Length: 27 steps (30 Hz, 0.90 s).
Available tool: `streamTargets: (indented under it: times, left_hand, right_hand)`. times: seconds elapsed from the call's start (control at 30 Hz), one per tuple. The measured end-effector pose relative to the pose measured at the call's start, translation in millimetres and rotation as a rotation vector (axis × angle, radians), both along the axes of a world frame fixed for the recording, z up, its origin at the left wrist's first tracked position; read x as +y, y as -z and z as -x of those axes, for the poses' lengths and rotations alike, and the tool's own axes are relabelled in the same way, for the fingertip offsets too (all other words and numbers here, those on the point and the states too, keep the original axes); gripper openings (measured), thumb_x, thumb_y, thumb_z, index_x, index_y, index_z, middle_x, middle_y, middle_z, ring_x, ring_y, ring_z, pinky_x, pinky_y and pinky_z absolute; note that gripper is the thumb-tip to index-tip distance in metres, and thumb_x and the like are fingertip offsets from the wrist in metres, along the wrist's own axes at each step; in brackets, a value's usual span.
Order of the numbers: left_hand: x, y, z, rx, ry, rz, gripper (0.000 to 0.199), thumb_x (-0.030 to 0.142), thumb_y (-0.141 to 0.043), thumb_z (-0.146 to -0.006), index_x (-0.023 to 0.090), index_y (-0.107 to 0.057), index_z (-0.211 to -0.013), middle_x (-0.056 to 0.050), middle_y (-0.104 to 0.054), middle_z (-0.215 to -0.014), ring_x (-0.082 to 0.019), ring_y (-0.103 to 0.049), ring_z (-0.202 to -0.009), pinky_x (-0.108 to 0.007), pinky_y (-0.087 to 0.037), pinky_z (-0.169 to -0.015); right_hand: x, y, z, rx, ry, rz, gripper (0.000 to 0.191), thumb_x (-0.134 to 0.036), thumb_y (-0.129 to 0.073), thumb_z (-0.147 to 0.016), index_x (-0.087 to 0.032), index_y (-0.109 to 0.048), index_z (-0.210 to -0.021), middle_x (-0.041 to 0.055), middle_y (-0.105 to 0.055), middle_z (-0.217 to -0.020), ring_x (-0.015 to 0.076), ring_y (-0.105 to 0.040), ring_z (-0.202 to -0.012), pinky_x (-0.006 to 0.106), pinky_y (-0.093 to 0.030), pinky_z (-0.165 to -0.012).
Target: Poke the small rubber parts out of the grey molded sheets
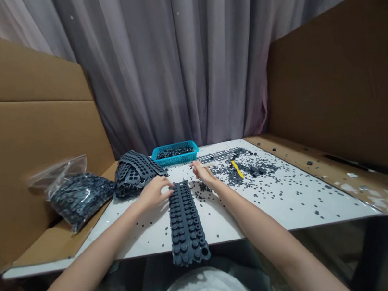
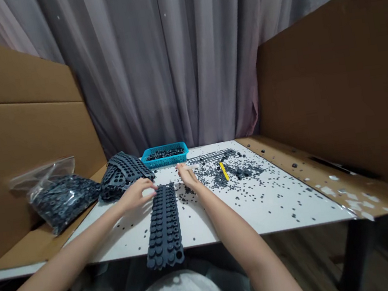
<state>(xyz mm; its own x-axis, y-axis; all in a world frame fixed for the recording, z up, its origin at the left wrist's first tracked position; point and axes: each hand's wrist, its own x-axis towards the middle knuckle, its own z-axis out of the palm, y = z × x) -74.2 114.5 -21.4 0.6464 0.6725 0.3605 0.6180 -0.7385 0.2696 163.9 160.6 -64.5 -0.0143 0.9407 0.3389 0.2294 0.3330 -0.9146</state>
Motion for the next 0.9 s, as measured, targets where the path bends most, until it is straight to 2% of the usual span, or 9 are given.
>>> streamTargets:
  times: [0.1,0.17,0.27,0.4,0.57,0.63,0.77,0.9]
  left_hand:
    - [-39.5,5.5,1.0,0.036,0.077,-0.002,0.014,0.029,-0.059,-0.084,0.024,-0.069,-0.093,-0.005,-0.065,-0.098,-0.023,-0.057,-0.095,-0.036,-0.045,-0.086]
    - [-46.9,8.0,-2.8,0.044,0.094,0.003,0.016,0.029,-0.059,-0.084,0.024,-0.069,-0.096,-0.005,-0.065,-0.1,-0.023,-0.057,-0.096,-0.035,-0.045,-0.086]
    - [-30.9,13.2,-13.8,0.046,0.065,0.015,0.017,0.028,-0.059,-0.083,0.023,-0.068,-0.097,-0.005,-0.065,-0.102,-0.023,-0.057,-0.099,-0.036,-0.043,-0.091]
    - [11.8,26.6,-31.0,0.058,-0.034,0.053,0.018,0.028,-0.06,-0.086,0.018,-0.065,-0.101,-0.008,-0.063,-0.107,-0.023,-0.057,-0.103,-0.042,-0.044,-0.092]
    - [49.2,44.0,-43.3,0.024,-0.125,0.131,0.028,0.032,-0.055,-0.091,0.017,-0.057,-0.115,-0.009,-0.057,-0.119,-0.021,-0.059,-0.101,-0.043,-0.05,-0.085]
    - [55.3,47.8,-44.4,-0.015,-0.126,0.169,0.029,0.031,-0.055,-0.091,0.017,-0.056,-0.116,-0.009,-0.057,-0.119,-0.022,-0.059,-0.1,-0.042,-0.051,-0.084]
    - [56.9,51.2,-43.4,-0.152,-0.101,0.247,0.029,0.031,-0.055,-0.091,0.016,-0.056,-0.116,-0.009,-0.058,-0.118,-0.021,-0.059,-0.099,-0.042,-0.051,-0.084]
    - [52.6,52.3,-41.6,-0.358,-0.079,0.332,0.027,0.032,-0.055,-0.092,0.016,-0.057,-0.114,-0.008,-0.06,-0.113,-0.02,-0.061,-0.094,-0.04,-0.052,-0.08]
  right_hand:
    - [-3.1,-6.4,-6.2,-0.057,0.003,0.013,0.032,-0.045,-0.044,-0.085,-0.017,-0.058,-0.078,-0.0027,-0.052,-0.053,0.0112,-0.049,-0.047,0.021,-0.037,-0.046]
    - [-6.5,-9.1,-11.7,-0.106,-0.008,0.005,0.023,-0.038,-0.052,-0.082,-0.017,-0.062,-0.083,-0.0011,-0.058,-0.057,0.0125,-0.056,-0.054,0.021,-0.041,-0.051]
    - [-10.4,-7.5,-23.5,-0.186,-0.004,-0.001,0.02,-0.028,-0.06,-0.076,-0.017,-0.064,-0.091,0.0011,-0.066,-0.065,0.0156,-0.063,-0.064,0.023,-0.046,-0.058]
    - [-11.1,2.3,-39.1,-0.29,0.052,-0.01,0.012,-0.024,-0.061,-0.074,-0.015,-0.067,-0.079,0.0065,-0.071,-0.077,0.0193,-0.066,-0.072,0.025,-0.049,-0.062]
    - [-12.5,11.4,-43.4,-0.433,0.058,-0.081,0.01,-0.02,-0.063,-0.074,-0.017,-0.07,-0.079,0.0062,-0.073,-0.085,0.0212,-0.066,-0.081,0.029,-0.048,-0.075]
    - [-14.2,11.8,-43.9,-0.496,0.046,-0.115,0.007,-0.015,-0.066,-0.07,-0.019,-0.07,-0.075,0.0054,-0.073,-0.085,0.0227,-0.065,-0.087,0.031,-0.046,-0.082]
    - [-19.4,8.3,-46.6,-0.559,0.052,-0.163,0.016,-0.005,-0.063,-0.069,-0.02,-0.069,-0.068,0.007,-0.073,-0.086,0.0264,-0.061,-0.098,0.038,-0.039,-0.092]
    - [-25.8,3.5,-36.5,-0.507,0.07,-0.216,0.021,-0.008,-0.061,-0.074,-0.02,-0.067,-0.09,0.0093,-0.069,-0.106,0.0273,-0.054,-0.109,0.043,-0.038,-0.095]
